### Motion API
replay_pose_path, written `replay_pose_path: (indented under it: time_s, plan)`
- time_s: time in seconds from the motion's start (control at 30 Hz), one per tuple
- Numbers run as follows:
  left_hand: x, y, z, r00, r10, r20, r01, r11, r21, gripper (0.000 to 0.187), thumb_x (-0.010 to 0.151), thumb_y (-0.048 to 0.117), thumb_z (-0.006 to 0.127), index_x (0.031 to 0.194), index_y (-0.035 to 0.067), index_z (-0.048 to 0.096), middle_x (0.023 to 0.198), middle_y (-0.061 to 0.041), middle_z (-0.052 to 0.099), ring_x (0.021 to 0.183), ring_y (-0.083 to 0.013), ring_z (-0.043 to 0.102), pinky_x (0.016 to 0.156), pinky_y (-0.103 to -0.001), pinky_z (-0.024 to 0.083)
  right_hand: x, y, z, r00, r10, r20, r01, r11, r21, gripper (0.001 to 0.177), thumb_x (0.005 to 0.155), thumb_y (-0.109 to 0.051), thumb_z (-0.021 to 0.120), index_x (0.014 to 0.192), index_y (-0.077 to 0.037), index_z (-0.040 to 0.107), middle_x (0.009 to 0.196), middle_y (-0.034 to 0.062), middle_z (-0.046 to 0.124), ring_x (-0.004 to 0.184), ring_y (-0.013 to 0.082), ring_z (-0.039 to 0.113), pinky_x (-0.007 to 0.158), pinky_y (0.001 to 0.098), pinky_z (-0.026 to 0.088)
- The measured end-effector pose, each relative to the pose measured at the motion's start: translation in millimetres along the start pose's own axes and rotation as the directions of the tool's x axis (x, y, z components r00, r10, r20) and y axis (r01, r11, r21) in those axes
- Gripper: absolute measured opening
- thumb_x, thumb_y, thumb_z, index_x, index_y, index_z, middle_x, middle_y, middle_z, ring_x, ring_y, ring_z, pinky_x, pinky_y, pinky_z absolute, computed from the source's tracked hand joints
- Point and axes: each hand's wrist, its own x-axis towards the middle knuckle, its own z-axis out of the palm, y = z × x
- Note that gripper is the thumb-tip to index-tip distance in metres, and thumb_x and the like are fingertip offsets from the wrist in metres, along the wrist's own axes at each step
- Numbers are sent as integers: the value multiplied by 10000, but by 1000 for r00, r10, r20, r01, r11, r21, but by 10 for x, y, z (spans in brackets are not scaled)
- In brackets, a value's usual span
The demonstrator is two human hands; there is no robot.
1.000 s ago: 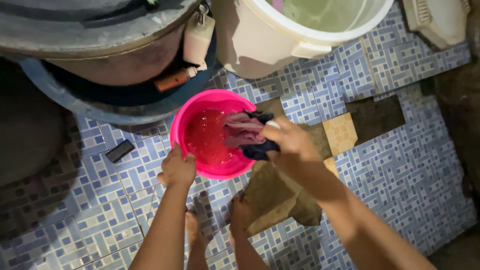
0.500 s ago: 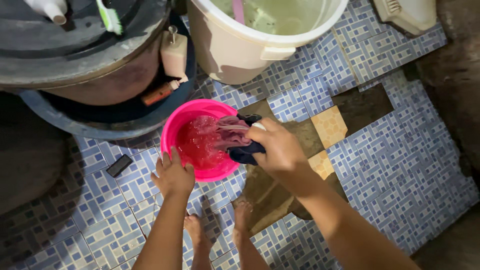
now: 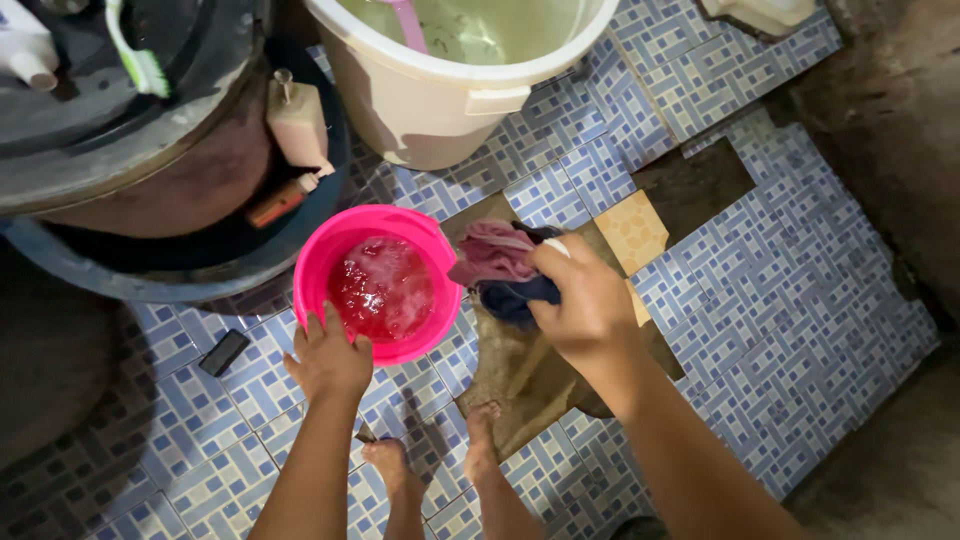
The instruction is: The person adjusts buttons and lids on a washing machine, wraps an electrical wire with white material, and then prepares a bucket of soapy water to scrub a tiled floor with a cloth.
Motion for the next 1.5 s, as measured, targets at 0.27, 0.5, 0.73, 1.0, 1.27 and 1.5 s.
replay_pose_path:
  time_s: [0.27, 0.5, 0.73, 1.0, 1.27, 1.5]
  plan:
    - [45, -41, 62, 1000, 9, -15, -8, 999, 50, 873, 863, 437, 646, 1611, 171, 284, 1653, -157, 272, 1524, -355, 234, 1165, -647, 221, 52, 962, 741, 994, 81, 67, -80, 996, -25, 413, 672, -52, 789, 1074, -81, 699, 1096, 178, 656, 980, 426, 646, 820, 478, 533]
    - [138, -233, 116, 999, 14, -43, -9, 995, 98, 870, 836, 434, 659, 1593, 154, 334, 1657, -171, 268, 1515, -366, 251, 1157, -627, 248, 129, 1687, 1779, 975, 109, 196, -121, 991, 51, 491, 749, -150, 798, 1222, -108, 673, 1254, 173, 660, 1151, 379, 636, 973, 438, 516]
    - [202, -330, 135, 996, -58, -67, 58, 998, -2, 884, 840, 404, 665, 1611, 153, 313, 1653, -196, 263, 1519, -380, 242, 1162, -630, 229, 261, 1611, 2164, 876, 354, 328, -382, 924, 25, 690, 816, -265, 778, 1449, -170, 519, 1389, 227, 546, 1253, 394, 567, 1056, 453, 470]
    - [361, -394, 213, 979, -196, -47, 187, 970, -154, 926, 853, 469, 694, 1613, 103, 310, 1615, -166, 385, 1494, -342, 338, 1167, -526, 324, 169, 1863, 2783, 905, 219, 365, -256, 965, 55, 674, 877, -365, 718, 1444, -67, 507, 1367, 222, 629, 1258, 393, 607, 1058, 444, 481]
    - [668, -467, 306, 977, -211, 8, 208, 954, -215, 912, 857, 459, 695, 1586, 46, 334, 1520, -194, 508, 1374, -389, 498, 1112, -517, 403, 369, 1924, 3256, 911, 155, 383, -289, 902, 321, 756, 909, -312, 699, 1526, -50, 350, 1383, 255, 576, 1281, 400, 567, 1028, 442, 458]
    - [933, -591, 418, 979, -192, 76, 206, 937, -283, 840, 865, 459, 694, 1522, 23, 405, 1417, -268, 566, 1293, -444, 553, 1079, -498, 428, 564, 1711, 3287, 864, 268, 426, -386, 896, 220, 466, 845, -239, 684, 1289, -116, 616, 1116, 217, 725, 1086, 403, 681, 889, 477, 543]
